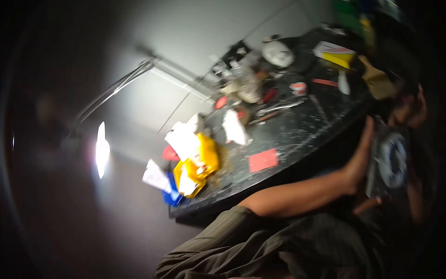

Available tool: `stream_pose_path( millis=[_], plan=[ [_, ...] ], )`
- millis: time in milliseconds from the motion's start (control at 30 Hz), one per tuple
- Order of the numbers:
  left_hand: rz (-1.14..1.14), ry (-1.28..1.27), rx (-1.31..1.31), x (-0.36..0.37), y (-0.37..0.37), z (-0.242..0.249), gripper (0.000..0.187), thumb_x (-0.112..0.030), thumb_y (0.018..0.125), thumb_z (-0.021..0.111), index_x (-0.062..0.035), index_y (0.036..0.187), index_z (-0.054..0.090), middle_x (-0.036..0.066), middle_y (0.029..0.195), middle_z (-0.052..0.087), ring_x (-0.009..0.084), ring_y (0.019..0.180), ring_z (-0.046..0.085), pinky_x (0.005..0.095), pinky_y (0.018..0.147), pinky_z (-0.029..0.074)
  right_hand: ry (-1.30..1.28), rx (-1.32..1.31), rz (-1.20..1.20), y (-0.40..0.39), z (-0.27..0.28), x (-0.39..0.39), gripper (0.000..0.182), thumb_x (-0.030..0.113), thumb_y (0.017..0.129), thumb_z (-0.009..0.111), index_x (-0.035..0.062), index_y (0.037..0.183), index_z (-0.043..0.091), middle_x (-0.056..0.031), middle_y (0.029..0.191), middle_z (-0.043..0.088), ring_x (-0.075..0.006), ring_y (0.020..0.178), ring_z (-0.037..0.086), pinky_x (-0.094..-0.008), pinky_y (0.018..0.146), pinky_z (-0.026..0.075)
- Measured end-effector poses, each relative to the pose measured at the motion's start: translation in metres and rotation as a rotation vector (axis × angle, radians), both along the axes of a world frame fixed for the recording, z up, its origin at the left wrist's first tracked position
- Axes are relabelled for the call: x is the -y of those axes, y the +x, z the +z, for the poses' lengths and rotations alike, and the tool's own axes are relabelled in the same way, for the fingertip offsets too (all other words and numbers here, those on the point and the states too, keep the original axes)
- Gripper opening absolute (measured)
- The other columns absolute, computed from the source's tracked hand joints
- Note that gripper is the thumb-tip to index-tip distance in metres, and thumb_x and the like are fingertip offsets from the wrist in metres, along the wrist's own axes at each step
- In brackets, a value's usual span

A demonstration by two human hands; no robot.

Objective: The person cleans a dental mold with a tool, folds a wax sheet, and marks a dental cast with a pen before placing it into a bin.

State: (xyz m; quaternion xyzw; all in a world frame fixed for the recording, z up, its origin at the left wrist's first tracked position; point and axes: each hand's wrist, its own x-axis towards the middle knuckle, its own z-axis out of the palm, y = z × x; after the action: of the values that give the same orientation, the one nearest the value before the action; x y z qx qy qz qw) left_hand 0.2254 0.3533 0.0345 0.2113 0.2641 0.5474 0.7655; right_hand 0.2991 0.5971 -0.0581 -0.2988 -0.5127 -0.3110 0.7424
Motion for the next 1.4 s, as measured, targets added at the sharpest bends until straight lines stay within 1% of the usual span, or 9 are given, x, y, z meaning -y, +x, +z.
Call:
stream_pose_path(
  millis=[133, 300, 367, 467, 567, 867, 1100, 1267, 1400],
  plan=[
    [0.164, 0.068, -0.514, 0.028, 0.012, 0.001, 0.117, -0.094, 0.081, 0.017, -0.0112, 0.160, -0.007, 0.017, 0.167, -0.001, 0.0318, 0.154, 0.005, 0.0481, 0.123, 0.014, 0.155, 0.182, 0.067, -0.033, -0.005, 0.005, 0.049, 0.011, 0.094, 0.066, 0.0087, 0.138, 0.044, -0.0193, 0.115, 0.061, -0.0327, 0.109, 0.063, -0.0432, 0.092, 0.050],
    [-0.032, -0.172, -0.148, 0.015, 0.025, -0.039, 0.132, -0.103, 0.068, 0.020, -0.0074, 0.160, 0.013, 0.029, 0.161, 0.015, 0.0482, 0.146, 0.022, 0.0630, 0.108, 0.039, 0.220, 0.214, 0.205, -0.072, 0.001, 0.048, 0.044, 0.005, 0.097, 0.061, 0.0100, 0.137, 0.044, -0.0191, 0.111, 0.062, -0.0320, 0.103, 0.066, -0.0417, 0.089, 0.053],
    [-0.026, -0.291, -0.088, 0.012, 0.029, -0.053, 0.133, -0.103, 0.067, 0.021, -0.0080, 0.160, 0.012, 0.028, 0.162, 0.015, 0.0488, 0.145, 0.023, 0.0681, 0.101, 0.043, 0.218, 0.171, 0.237, -0.094, 0.025, 0.086, 0.045, -0.009, 0.100, 0.038, 0.0118, 0.140, 0.039, -0.0227, 0.112, 0.061, -0.0334, 0.088, 0.071, -0.0401, 0.067, 0.063],
    [-0.054, -0.237, -0.073, 0.019, 0.032, -0.053, 0.130, -0.103, 0.068, 0.019, -0.0132, 0.161, 0.010, 0.022, 0.165, 0.011, 0.0475, 0.147, 0.019, 0.0706, 0.100, 0.041, -0.046, -0.039, 1.104, -0.127, 0.004, 0.115, 0.031, 0.014, 0.106, 0.035, 0.0028, 0.132, 0.047, -0.0241, 0.107, 0.061, -0.0376, 0.099, 0.067, -0.0497, 0.087, 0.058],
    [-0.139, -0.047, -0.075, 0.027, 0.028, -0.040, 0.125, -0.102, 0.069, 0.017, -0.0190, 0.162, 0.007, 0.017, 0.167, 0.006, 0.0416, 0.151, 0.012, 0.0657, 0.109, 0.034, -0.113, -0.097, 1.385, -0.150, 0.019, 0.175, 0.043, 0.024, 0.092, 0.052, -0.0106, 0.117, 0.050, -0.0238, 0.106, 0.060, -0.0339, 0.098, 0.062, -0.0477, 0.095, 0.049],
    [-0.108, -0.115, -0.071, 0.030, 0.028, -0.029, 0.119, -0.096, 0.077, 0.020, -0.0144, 0.161, -0.002, 0.014, 0.168, -0.005, 0.0307, 0.155, -0.001, 0.0496, 0.123, 0.015, -0.243, 0.193, 1.608, -0.155, 0.035, 0.267, 0.030, 0.021, 0.087, 0.052, -0.0023, 0.105, 0.053, -0.0154, 0.094, 0.057, -0.0272, 0.091, 0.054, -0.0443, 0.089, 0.045],
    [-0.077, -0.379, -0.031, -0.005, 0.058, -0.048, 0.131, -0.104, 0.065, 0.020, -0.0162, 0.162, 0.006, 0.019, 0.167, -0.001, 0.0434, 0.152, 0.002, 0.0717, 0.112, 0.018, -0.305, 0.255, 1.770, -0.157, 0.028, 0.268, 0.025, 0.014, 0.085, 0.051, -0.0034, 0.103, 0.054, -0.0147, 0.093, 0.054, -0.0266, 0.093, 0.050, -0.0425, 0.091, 0.041],
    [-0.155, -0.029, -0.269, -0.003, 0.037, -0.042, 0.084, -0.062, 0.097, 0.044, -0.0099, 0.158, 0.020, 0.025, 0.160, 0.024, 0.0423, 0.148, 0.023, 0.0642, 0.112, 0.030, -0.536, 0.254, 1.802, -0.158, 0.036, 0.275, 0.019, 0.003, 0.086, 0.048, -0.0039, 0.103, 0.054, -0.0132, 0.096, 0.054, -0.0230, 0.094, 0.049, -0.0361, 0.092, 0.040],
    [0.366, 0.356, -0.693, 0.061, -0.004, 0.033, 0.079, -0.023, 0.088, 0.065, 0.0100, 0.148, 0.025, 0.036, 0.147, 0.034, 0.0445, 0.142, 0.032, 0.0471, 0.117, 0.032, -0.939, 0.206, 2.152, -0.156, 0.046, 0.265, 0.017, 0.011, 0.093, 0.047, -0.0014, 0.102, 0.053, -0.0107, 0.097, 0.053, -0.0175, 0.088, 0.050, -0.0302, 0.080, 0.042]
  ],
)
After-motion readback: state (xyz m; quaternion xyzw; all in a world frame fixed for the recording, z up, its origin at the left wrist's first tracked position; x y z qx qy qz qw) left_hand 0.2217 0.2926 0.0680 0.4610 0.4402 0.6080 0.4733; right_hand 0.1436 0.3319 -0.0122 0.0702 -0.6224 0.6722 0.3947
